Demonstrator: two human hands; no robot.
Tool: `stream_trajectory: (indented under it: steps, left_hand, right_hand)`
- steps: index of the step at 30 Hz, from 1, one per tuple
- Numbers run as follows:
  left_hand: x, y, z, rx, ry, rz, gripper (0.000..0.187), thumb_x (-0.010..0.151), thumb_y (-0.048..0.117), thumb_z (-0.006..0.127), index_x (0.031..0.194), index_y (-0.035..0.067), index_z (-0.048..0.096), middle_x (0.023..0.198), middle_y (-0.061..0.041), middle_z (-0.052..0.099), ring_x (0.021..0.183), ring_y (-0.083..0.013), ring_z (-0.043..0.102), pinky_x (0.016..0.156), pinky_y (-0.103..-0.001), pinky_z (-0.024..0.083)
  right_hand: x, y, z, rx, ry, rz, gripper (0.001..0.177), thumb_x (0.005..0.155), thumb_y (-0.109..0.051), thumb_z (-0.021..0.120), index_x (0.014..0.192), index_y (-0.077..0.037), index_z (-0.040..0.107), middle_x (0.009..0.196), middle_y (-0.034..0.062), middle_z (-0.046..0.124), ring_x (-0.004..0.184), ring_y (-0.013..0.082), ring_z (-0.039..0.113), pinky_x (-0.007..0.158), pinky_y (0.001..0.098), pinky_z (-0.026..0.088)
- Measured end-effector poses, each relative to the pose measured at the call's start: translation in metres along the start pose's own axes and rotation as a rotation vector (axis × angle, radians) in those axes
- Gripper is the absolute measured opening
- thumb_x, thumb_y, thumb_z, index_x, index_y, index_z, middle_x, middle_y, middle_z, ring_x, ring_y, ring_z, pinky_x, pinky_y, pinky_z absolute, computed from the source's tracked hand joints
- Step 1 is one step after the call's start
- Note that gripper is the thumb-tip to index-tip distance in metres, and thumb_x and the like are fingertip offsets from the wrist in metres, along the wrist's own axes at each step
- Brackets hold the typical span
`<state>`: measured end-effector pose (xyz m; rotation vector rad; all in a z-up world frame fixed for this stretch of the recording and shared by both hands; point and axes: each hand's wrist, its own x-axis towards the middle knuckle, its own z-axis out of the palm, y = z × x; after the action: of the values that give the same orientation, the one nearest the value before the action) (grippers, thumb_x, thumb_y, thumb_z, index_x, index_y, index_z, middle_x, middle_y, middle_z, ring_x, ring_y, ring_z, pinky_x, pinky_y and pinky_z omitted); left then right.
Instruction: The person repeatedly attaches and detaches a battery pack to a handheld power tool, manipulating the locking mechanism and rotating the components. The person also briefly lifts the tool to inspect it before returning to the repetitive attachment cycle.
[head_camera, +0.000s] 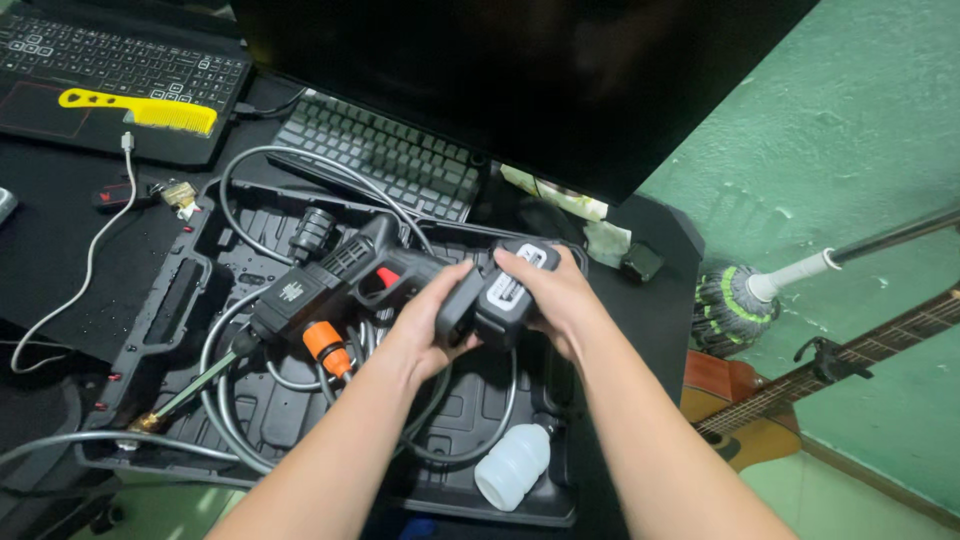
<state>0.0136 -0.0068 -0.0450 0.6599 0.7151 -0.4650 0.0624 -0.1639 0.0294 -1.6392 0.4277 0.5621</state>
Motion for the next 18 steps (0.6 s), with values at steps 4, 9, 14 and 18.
stream_trajectory:
  steps: [4,9,14,18]
  left_hand:
    - [-0.019,0.003,0.008,0.113,0.040,-0.044,0.046,0.076,0.051,0.078,0.109,0.018,0.072,0.099,-0.003,0.073,0.087,-0.0187,0.069,0.073,-0.038,0.056]
    - [-0.034,-0.004,0.004,0.149,-0.094,-0.047,0.046,0.079,0.046,0.079,0.113,0.016,0.073,0.101,-0.002,0.073,0.088,-0.0194,0.065,0.077,-0.038,0.057]
    - [-0.030,-0.011,0.006,0.132,-0.048,0.057,0.042,0.078,0.037,0.077,0.112,0.012,0.074,0.105,-0.004,0.075,0.100,-0.0166,0.068,0.086,-0.038,0.052]
    - [-0.030,-0.017,0.007,0.120,-0.002,0.092,0.043,0.077,0.035,0.077,0.112,0.010,0.075,0.105,-0.004,0.076,0.102,-0.0156,0.068,0.094,-0.040,0.050]
  right_hand:
    - [0.005,0.021,-0.005,0.005,0.006,-0.101,0.066,0.078,-0.027,0.082,0.132,-0.009,0.048,0.111,0.0104,0.069,0.094,0.0197,0.071,0.076,0.0400,0.061]
    - [0.007,0.032,-0.010,0.021,-0.015,-0.184,0.075,0.075,-0.022,0.085,0.138,-0.007,0.046,0.114,0.0113,0.069,0.102,0.0188,0.069,0.085,0.0332,0.058]
    - [-0.003,0.036,-0.007,-0.069,0.036,-0.216,0.074,0.077,-0.026,0.084,0.138,-0.008,0.046,0.114,0.0104,0.069,0.102,0.0172,0.068,0.086,0.0329,0.058]
    - [-0.008,0.036,-0.009,0.015,-0.012,-0.201,0.073,0.077,-0.027,0.083,0.138,-0.009,0.047,0.114,0.0102,0.070,0.101,0.0173,0.069,0.084,0.0324,0.058]
